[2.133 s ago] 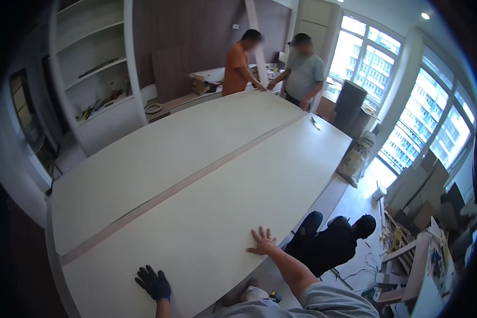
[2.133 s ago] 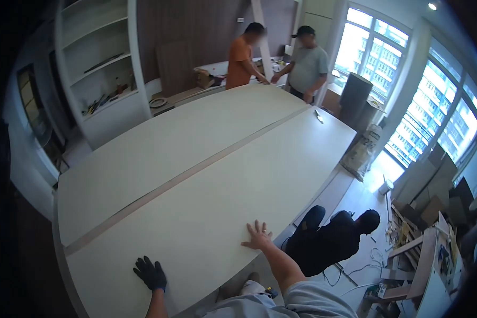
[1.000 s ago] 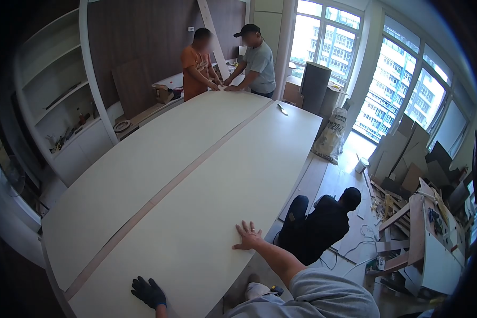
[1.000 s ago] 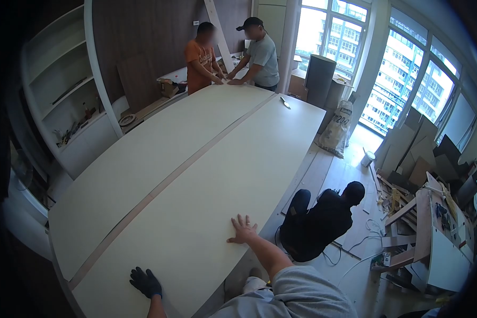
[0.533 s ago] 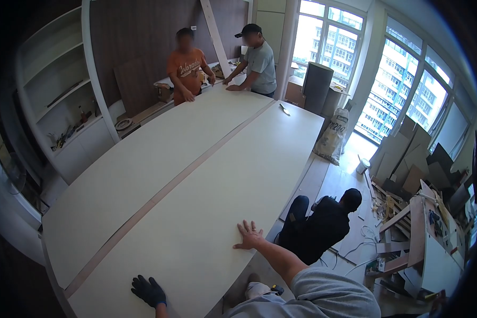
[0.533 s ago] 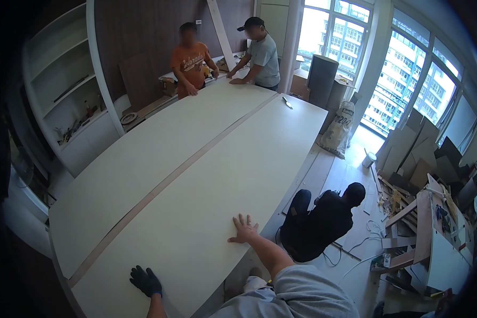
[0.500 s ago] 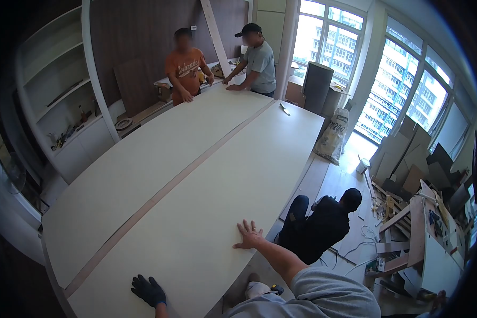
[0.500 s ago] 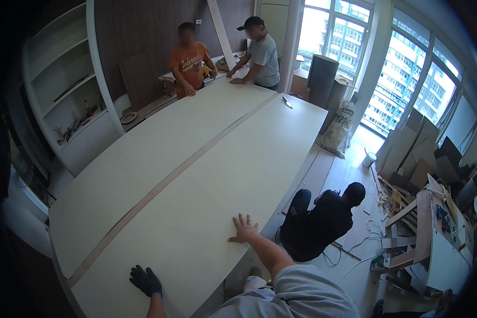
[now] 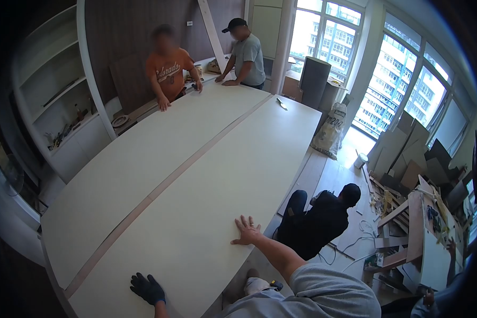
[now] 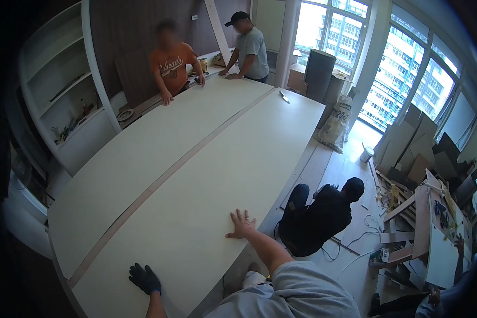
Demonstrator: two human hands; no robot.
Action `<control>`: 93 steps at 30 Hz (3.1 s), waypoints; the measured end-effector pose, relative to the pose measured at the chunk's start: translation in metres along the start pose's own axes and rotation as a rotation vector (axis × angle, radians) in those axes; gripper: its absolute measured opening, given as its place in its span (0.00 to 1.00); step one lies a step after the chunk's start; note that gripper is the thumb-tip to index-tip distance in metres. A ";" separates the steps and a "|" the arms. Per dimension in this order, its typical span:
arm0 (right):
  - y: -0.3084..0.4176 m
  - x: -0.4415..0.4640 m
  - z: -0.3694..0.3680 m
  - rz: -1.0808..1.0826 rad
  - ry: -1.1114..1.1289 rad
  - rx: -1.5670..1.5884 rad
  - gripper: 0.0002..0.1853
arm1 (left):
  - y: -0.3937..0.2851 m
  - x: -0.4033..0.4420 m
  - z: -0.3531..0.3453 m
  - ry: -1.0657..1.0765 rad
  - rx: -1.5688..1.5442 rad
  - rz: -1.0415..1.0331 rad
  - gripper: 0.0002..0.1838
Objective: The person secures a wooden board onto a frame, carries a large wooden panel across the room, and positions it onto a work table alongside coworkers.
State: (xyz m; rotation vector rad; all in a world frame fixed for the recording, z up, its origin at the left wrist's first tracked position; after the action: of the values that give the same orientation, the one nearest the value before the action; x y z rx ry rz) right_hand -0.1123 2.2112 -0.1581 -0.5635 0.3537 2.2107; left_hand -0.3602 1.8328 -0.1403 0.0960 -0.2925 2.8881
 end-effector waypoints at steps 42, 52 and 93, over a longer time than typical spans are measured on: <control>-0.001 -0.002 0.000 0.004 0.013 -0.011 0.62 | 0.004 0.000 -0.006 -0.045 -0.025 -0.031 0.29; -0.004 -0.002 0.005 0.017 0.019 -0.043 0.63 | 0.013 0.003 -0.025 -0.119 -0.044 -0.076 0.30; -0.009 0.002 0.010 0.013 0.027 -0.115 0.62 | 0.006 0.001 -0.009 -0.104 -0.096 -0.041 0.29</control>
State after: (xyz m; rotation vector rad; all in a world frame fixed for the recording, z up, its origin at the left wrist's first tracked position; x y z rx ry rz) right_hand -0.1095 2.2220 -0.1514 -0.6559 0.2457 2.2481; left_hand -0.3628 1.8291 -0.1507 0.2332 -0.4422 2.8277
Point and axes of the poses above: each hand's wrist, its own x-axis towards the middle knuckle, its own z-axis out of the back of the hand, y = z × x, the point moved 3 cm from there along x, towards the middle knuckle, and after that the axes turned 11 degrees about -x, right-handed, at the moved point
